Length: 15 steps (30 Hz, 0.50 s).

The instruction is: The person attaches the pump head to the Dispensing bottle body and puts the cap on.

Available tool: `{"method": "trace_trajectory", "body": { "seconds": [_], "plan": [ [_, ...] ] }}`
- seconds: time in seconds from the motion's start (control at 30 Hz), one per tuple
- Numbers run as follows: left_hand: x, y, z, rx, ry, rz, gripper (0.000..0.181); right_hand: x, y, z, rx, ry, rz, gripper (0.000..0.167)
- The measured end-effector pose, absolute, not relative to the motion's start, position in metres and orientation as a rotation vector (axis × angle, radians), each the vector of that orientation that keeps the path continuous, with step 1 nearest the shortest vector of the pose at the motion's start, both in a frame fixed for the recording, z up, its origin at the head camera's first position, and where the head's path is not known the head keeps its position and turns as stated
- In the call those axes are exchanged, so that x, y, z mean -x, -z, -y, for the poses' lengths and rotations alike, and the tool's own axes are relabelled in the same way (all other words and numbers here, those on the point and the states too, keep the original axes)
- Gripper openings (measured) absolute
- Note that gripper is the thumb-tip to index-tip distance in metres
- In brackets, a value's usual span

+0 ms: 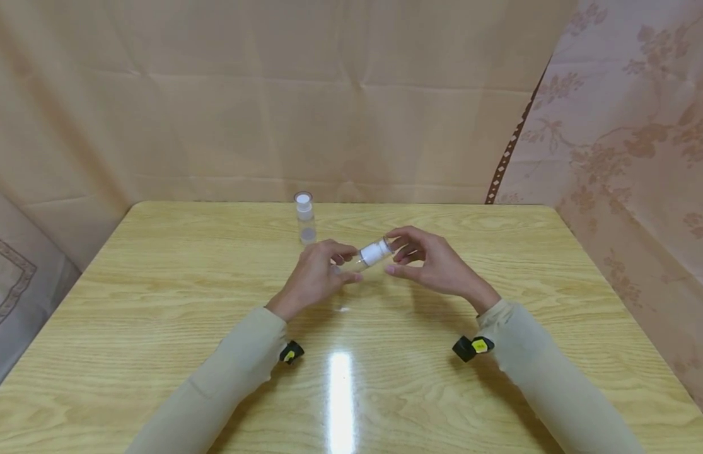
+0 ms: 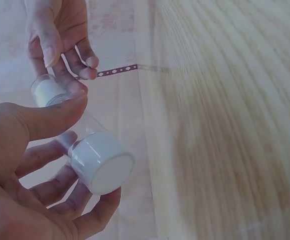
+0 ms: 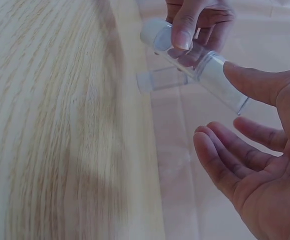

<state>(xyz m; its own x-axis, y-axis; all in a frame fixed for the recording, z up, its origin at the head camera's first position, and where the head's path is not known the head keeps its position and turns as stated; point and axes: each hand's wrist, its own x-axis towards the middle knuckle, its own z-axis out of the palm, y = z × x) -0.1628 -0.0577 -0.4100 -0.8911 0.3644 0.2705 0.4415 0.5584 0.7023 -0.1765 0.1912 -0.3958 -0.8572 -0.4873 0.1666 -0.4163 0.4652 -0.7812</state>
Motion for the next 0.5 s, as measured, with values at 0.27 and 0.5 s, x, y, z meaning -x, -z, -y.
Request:
{"method": "trace_trajectory", "body": {
  "seconds": [0.27, 0.5],
  "plan": [
    [0.167, 0.415, 0.059, 0.625, 1.406, 2.648, 0.04, 0.177, 0.4, -0.195, 0.814, 1.322, -2.631, 0.051],
    [0.175, 0.418, 0.06, 0.562, 1.527, 2.641, 0.038, 0.176, 0.402, -0.195, 0.801, 1.286, -2.62, 0.049]
  ]
}}
